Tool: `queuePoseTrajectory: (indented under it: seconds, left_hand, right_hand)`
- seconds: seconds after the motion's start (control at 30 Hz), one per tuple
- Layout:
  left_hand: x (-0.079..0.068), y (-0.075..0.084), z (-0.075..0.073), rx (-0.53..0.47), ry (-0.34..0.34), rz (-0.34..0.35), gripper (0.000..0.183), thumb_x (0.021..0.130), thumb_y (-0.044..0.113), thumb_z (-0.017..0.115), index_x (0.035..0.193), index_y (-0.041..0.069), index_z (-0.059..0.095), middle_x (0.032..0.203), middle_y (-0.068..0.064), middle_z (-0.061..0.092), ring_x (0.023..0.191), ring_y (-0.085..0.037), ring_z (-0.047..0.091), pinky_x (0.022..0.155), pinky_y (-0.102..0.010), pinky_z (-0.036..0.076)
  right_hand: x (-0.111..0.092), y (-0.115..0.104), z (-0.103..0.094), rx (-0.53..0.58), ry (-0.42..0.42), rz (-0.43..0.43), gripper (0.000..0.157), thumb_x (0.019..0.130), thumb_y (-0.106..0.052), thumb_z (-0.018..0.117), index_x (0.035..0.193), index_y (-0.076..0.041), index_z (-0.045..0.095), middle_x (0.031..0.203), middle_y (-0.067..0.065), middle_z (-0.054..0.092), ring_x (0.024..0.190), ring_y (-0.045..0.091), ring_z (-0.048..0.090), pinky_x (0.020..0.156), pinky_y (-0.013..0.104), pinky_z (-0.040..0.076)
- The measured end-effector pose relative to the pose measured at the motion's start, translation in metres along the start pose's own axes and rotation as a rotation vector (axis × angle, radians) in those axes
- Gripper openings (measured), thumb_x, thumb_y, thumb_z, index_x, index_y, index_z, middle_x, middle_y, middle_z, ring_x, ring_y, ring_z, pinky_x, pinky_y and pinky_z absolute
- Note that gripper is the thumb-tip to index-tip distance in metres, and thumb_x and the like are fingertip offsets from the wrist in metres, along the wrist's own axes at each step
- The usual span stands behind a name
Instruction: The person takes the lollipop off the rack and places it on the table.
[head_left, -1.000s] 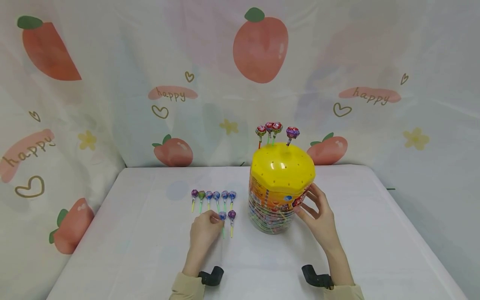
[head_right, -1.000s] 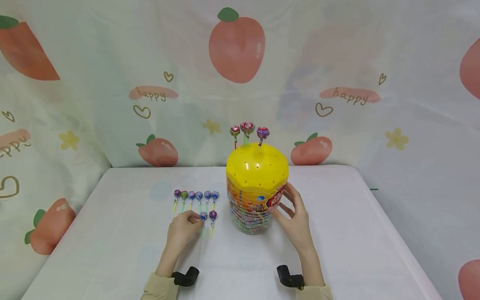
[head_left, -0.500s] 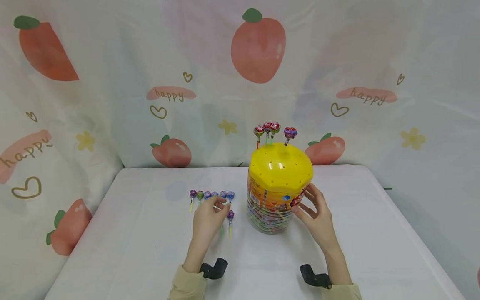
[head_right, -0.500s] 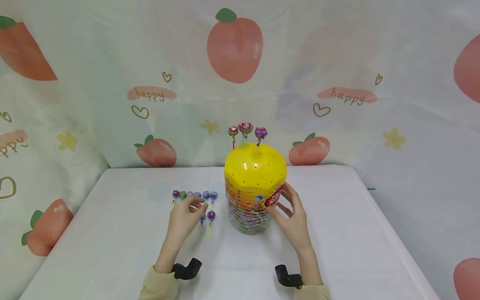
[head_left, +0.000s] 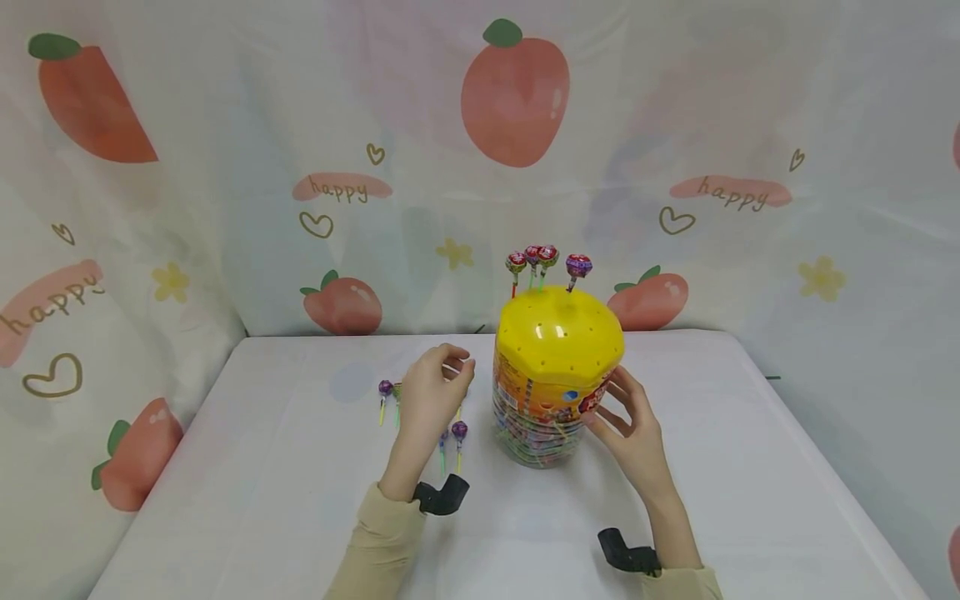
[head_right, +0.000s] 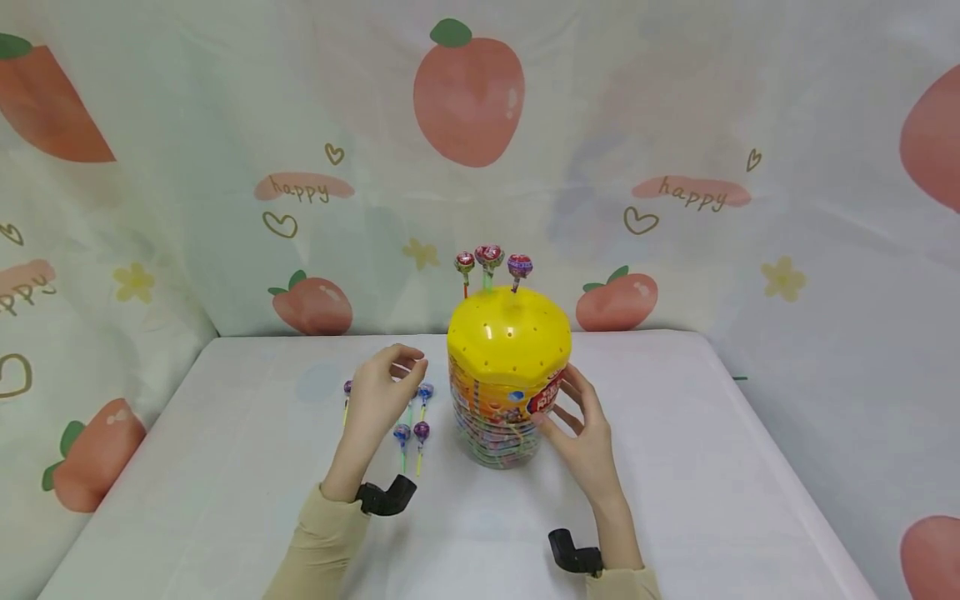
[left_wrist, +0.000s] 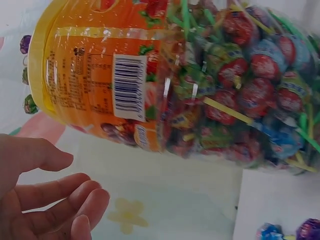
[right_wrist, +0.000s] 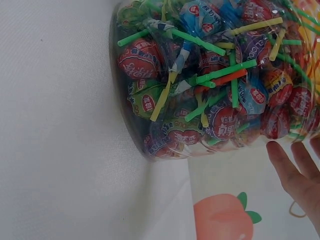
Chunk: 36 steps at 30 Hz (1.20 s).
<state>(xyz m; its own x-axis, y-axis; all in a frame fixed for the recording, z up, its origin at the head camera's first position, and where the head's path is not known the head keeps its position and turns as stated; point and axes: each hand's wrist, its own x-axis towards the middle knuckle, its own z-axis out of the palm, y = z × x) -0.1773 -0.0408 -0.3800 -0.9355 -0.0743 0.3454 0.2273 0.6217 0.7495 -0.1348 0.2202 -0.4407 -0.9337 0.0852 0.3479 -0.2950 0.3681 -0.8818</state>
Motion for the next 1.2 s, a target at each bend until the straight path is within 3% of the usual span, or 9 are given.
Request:
queuePoseTrajectory:
  seconds: [0.6,0.87,1.2]
  left_hand:
    - [0.043,0.040,-0.001,-0.123,0.057,0.102,0.018,0.091,0.021,0.062,0.103,0.011,0.071,0.092,-0.004,0.071,0.083,-0.021,0.067,0.073,-0.035,0.054]
    - [0.060,0.048,0.010,-0.200,0.048,0.143,0.020,0.090,0.019,0.063,0.107,0.009,0.069,0.096,-0.007,0.070,0.085,-0.022,0.067,0.074,-0.033,0.055]
    - [0.070,0.055,0.020,-0.273,0.050,0.176,0.024,0.090,0.017,0.063,0.112,0.007,0.067,0.099,-0.008,0.070,0.088,-0.024,0.067,0.076,-0.033,0.055]
  right_hand:
    - [0.001,0.001,0.000,-0.008,0.001,0.002,0.076,0.087,-0.006,0.068,0.150,-0.020,0.029,0.149,0.009,0.038,0.124,-0.007,0.040,0.093,0.013,0.046]
    - [0.001,0.003,0.000,0.001,0.002,0.002,0.077,0.086,-0.004,0.069,0.150,-0.018,0.029,0.148,0.009,0.038,0.123,-0.006,0.040,0.093,0.012,0.046]
    - [0.001,0.001,0.001,0.005,-0.001,0.000,0.077,0.086,-0.005,0.068,0.150,-0.017,0.029,0.149,0.010,0.037,0.124,-0.006,0.040,0.093,0.011,0.045]
